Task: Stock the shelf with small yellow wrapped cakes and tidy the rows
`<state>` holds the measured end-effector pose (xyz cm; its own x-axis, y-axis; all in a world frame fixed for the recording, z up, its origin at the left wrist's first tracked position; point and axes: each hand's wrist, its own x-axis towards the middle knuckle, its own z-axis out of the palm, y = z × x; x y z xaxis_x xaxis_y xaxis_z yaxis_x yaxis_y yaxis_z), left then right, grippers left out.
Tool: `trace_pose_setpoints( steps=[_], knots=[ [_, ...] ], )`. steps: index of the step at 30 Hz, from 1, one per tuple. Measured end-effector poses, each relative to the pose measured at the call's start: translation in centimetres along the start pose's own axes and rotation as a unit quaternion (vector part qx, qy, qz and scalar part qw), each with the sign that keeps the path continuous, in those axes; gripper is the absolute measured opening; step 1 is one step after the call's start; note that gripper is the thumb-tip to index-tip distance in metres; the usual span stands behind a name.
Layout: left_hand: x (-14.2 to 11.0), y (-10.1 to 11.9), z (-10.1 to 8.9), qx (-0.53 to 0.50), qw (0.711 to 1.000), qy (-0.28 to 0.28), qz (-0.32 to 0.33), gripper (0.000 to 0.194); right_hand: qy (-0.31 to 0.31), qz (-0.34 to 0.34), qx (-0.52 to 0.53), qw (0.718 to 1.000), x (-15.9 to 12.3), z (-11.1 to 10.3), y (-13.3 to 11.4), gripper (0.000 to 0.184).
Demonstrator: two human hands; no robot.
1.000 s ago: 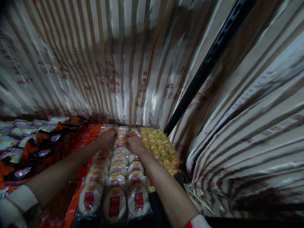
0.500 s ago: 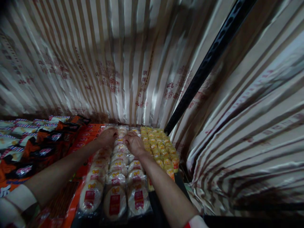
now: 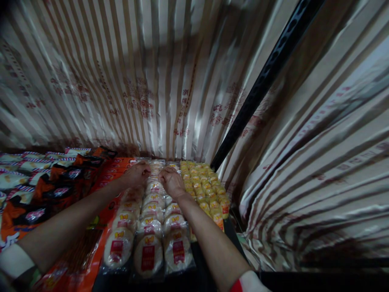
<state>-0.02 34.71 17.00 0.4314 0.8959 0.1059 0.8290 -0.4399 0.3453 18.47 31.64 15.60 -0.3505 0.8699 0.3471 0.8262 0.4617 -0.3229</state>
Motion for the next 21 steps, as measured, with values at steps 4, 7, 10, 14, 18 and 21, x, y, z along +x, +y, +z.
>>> trace_pose_setpoints(
  steps=[4,7,10,14,18,21],
  knots=[
    [-0.3,0.3,-0.2,0.032,0.999,-0.033,0.016,0.017,-0.004,0.009,0.001,1.0,0.0,0.1,0.0,0.015],
    [-0.3,0.3,0.1,0.039,0.998,-0.035,0.027,0.017,-0.005,0.013,0.007,1.0,0.0,0.4,0.2,0.014],
    [-0.4,0.3,0.4,0.054,0.998,-0.037,0.019,0.018,-0.003,0.019,0.023,1.0,-0.1,0.7,0.5,0.013],
    [-0.7,0.5,0.5,0.088,0.995,-0.034,0.014,0.02,0.003,0.031,0.03,0.999,-0.1,0.8,0.9,0.013],
    [-0.9,0.9,0.3,0.104,0.994,-0.036,0.011,0.021,0.012,0.027,0.021,0.999,-0.2,0.7,1.0,0.014],
    [-0.9,1.1,0.2,0.105,0.994,-0.04,0.005,0.021,0.017,0.03,0.011,0.999,-0.2,0.6,0.8,0.015]
  ],
)
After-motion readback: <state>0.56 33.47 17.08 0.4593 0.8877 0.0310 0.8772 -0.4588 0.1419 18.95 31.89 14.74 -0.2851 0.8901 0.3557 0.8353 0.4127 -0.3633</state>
